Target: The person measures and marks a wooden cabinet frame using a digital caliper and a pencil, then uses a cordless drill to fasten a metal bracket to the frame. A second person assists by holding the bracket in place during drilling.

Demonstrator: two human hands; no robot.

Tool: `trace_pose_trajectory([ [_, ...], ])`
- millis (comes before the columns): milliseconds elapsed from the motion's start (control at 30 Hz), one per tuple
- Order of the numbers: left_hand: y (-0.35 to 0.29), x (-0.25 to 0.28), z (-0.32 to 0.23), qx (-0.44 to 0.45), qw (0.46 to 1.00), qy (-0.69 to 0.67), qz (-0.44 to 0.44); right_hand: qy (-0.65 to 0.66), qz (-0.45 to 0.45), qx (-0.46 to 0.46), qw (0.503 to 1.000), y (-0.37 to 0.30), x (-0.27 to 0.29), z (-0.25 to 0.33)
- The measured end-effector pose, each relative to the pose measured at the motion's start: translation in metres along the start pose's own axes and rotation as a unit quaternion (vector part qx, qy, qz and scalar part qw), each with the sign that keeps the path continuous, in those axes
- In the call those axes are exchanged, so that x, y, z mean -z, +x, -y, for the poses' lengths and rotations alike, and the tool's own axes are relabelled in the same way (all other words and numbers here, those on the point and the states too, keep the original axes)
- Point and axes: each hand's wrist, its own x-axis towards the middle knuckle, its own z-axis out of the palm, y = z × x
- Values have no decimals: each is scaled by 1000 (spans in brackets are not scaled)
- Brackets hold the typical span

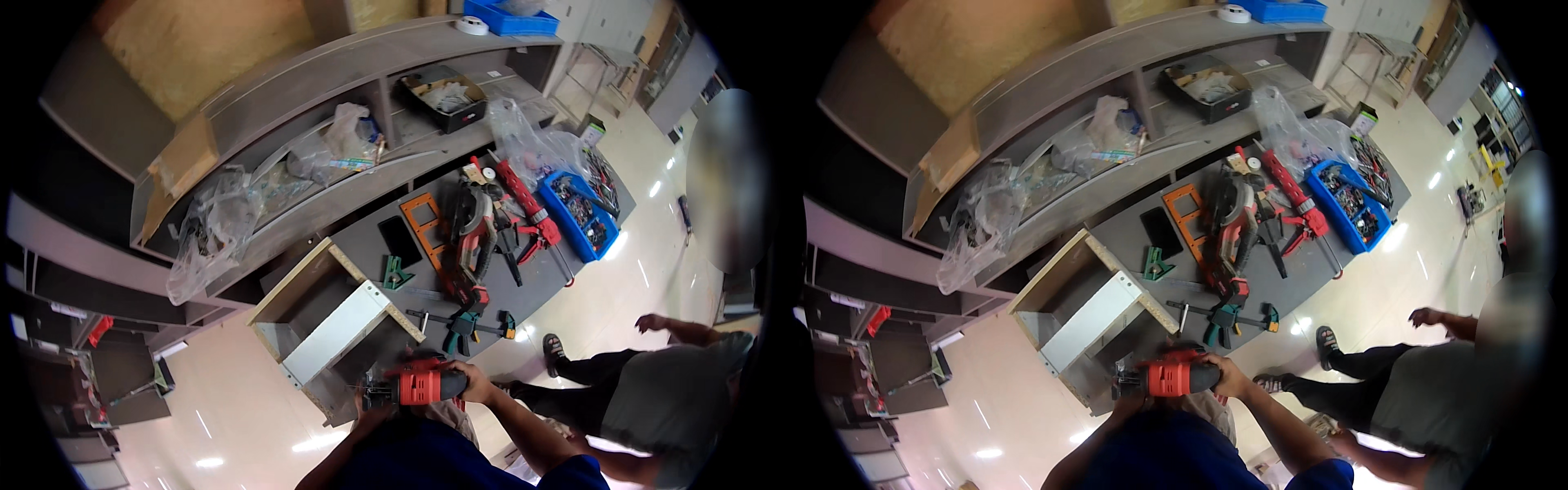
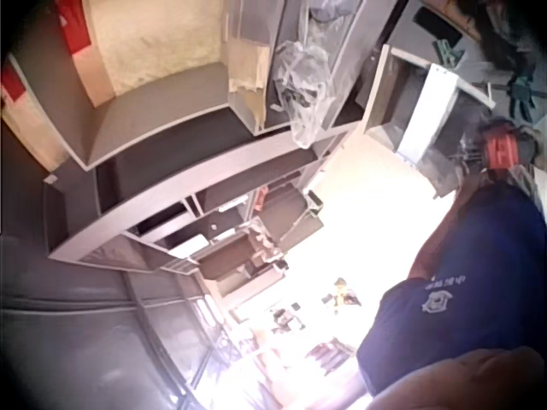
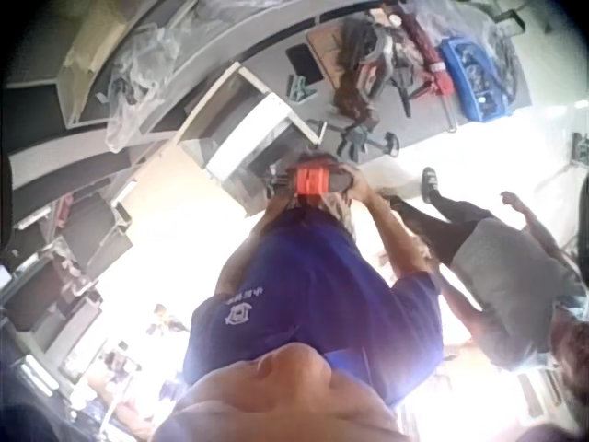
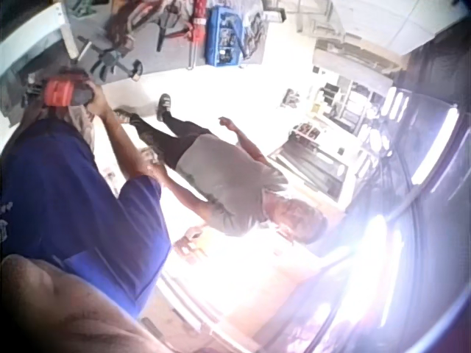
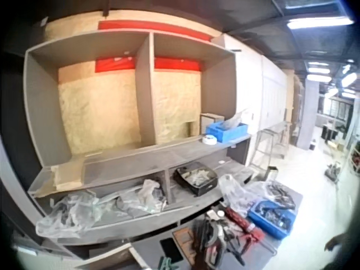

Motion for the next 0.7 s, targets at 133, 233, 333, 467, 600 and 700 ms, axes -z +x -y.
trace_pose_trajectory([
  [133, 15, 14, -45, -55, 996, -61, -36, -16, 19, -21, 999, -5, 14, 6],
  [233, 25, 18, -73, -78, 992, -77, -60, 80, -12, 13, 997, -15, 5, -8],
  [333, 23, 14, -81, -41, 990, -106, -86, 108, -61, 43, 991, -34, -5, 25],
  [467, 20, 13, -109, -19, 981, -176, -79, 80, -99, 78, 989, -62, 8, 58],
  [600, 24, 2, -114, -8, 972, -233, -42, 153, -163, 60, 973, -91, 19, 95],
  [700, 30, -6, -129, -38, 976, -210, 36, 127, -230, 64, 963, -133, 33, 102],
])
